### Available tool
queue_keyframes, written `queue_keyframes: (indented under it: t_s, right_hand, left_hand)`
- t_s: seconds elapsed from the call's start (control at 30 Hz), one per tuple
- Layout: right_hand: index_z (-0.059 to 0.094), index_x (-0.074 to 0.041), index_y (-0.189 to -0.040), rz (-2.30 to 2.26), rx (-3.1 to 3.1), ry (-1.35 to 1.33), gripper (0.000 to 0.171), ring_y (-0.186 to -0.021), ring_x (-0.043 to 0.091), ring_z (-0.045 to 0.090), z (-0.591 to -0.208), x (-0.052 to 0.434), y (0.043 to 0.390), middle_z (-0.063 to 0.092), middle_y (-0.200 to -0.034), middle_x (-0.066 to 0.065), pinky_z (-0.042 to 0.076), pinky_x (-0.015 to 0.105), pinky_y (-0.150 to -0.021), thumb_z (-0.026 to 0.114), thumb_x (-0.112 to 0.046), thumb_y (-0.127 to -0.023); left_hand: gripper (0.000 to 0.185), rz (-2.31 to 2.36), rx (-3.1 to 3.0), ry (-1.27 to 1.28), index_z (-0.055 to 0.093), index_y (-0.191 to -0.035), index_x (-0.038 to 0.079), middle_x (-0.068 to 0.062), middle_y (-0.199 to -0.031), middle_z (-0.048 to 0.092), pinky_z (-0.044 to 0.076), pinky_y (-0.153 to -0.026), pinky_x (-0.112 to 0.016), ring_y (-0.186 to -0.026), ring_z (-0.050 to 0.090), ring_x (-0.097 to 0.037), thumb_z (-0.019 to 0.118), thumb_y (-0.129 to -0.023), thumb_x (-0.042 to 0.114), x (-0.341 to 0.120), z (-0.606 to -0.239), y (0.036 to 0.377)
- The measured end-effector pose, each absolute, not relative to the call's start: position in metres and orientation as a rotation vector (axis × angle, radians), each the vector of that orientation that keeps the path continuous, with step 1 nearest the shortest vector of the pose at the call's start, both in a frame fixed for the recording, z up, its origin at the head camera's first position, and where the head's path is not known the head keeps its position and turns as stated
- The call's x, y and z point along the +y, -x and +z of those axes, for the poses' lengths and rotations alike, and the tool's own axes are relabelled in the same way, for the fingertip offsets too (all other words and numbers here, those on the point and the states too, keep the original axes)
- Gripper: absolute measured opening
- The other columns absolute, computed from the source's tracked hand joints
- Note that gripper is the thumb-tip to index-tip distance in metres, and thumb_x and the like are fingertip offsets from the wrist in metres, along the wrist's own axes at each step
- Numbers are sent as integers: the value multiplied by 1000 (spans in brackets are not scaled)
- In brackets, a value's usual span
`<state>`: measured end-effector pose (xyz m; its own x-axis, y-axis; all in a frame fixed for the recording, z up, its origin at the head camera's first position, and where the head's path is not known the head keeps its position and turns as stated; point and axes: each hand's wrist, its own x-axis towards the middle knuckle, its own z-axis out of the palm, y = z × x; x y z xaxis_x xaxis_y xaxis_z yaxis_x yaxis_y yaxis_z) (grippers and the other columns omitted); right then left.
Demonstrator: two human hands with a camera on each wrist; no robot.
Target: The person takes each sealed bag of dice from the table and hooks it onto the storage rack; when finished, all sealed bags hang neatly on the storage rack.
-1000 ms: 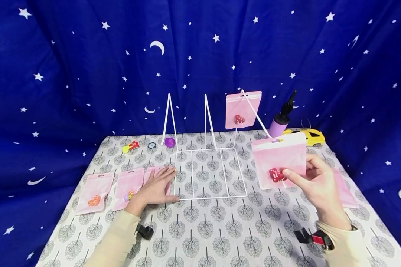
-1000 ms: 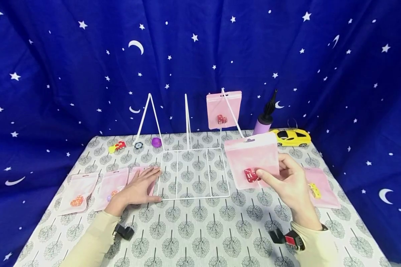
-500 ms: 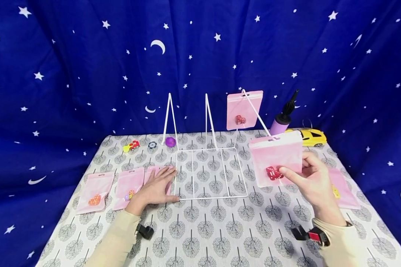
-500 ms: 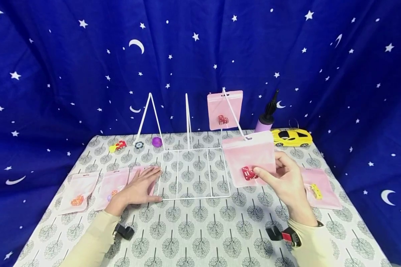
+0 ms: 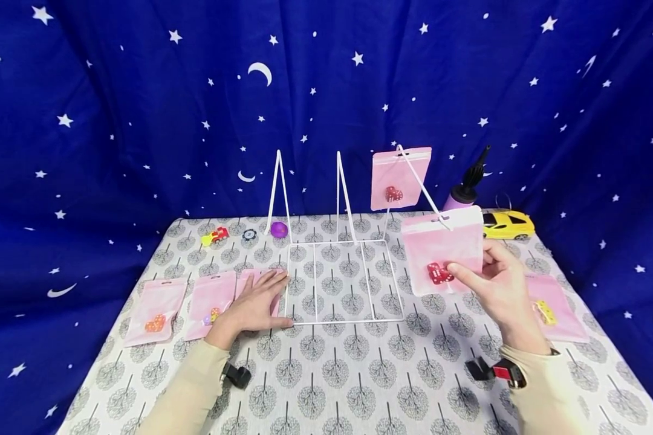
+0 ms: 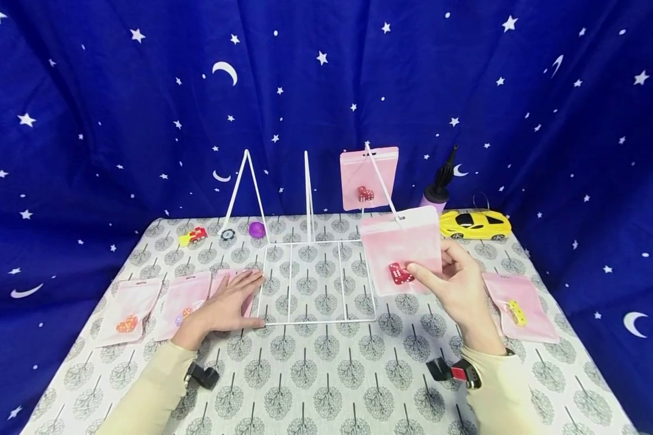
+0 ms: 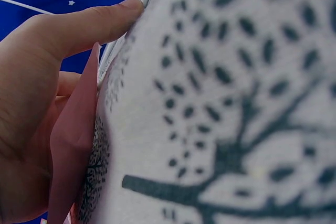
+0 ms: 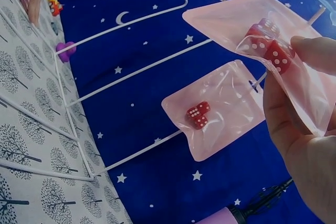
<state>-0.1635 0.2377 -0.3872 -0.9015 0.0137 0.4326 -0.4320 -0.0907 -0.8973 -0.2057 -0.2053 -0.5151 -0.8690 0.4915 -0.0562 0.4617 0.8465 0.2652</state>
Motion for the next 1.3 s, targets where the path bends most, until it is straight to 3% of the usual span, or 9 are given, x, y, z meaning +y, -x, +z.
queue_keyframes:
  t_s: [0.43, 0.67, 0.97, 1.2, 1.3]
  right_hand:
    - [64, 3, -105, 2108, -1780, -478, 36, -82, 8, 70, -396, 228, 191, 75, -97, 0, 57, 17, -69, 63, 25, -77]
    - [66, -2, -105, 2079, -1848, -341, 35, -81, 7, 69, -395, 223, 199, 75, -95, -2, 56, 16, -68, 67, 20, -78]
    - [65, -2, -104, 2056, -1878, -360, 30, -77, 6, 68, -395, 221, 213, 74, -92, -2, 55, 15, -64, 68, 15, -80]
    - [63, -3, -95, 2005, -1919, -332, 21, -57, 2, 51, -396, 219, 228, 68, -75, -5, 40, 15, -45, 70, 11, -81]
    - [62, -3, -94, 2001, -1938, -337, 19, -53, 1, 45, -396, 218, 234, 68, -75, -6, 33, 18, -41, 70, 9, -82]
  left_hand:
    - [110, 357, 2892, -746, 25, -155, 16, -2, -163, 19, 6, -116, -67, -151, 12, -29, 63, -71, 77, -205, -516, 206]
    - [110, 350, 2895, -745, 26, -155, 15, -3, -163, 20, 8, -115, -68, -151, 13, -31, 64, -72, 75, -204, -515, 207]
    - [110, 330, 2888, -742, 24, -155, 16, -3, -163, 18, 6, -116, -66, -151, 12, -30, 63, -72, 76, -205, -514, 207]
    - [110, 345, 2894, -740, 26, -155, 15, -4, -163, 20, 8, -116, -68, -151, 13, -30, 64, -71, 76, -205, -515, 207]
    - [110, 352, 2887, -735, 27, -154, 15, -4, -163, 20, 7, -116, -68, -151, 13, -30, 65, -71, 75, -204, -515, 207]
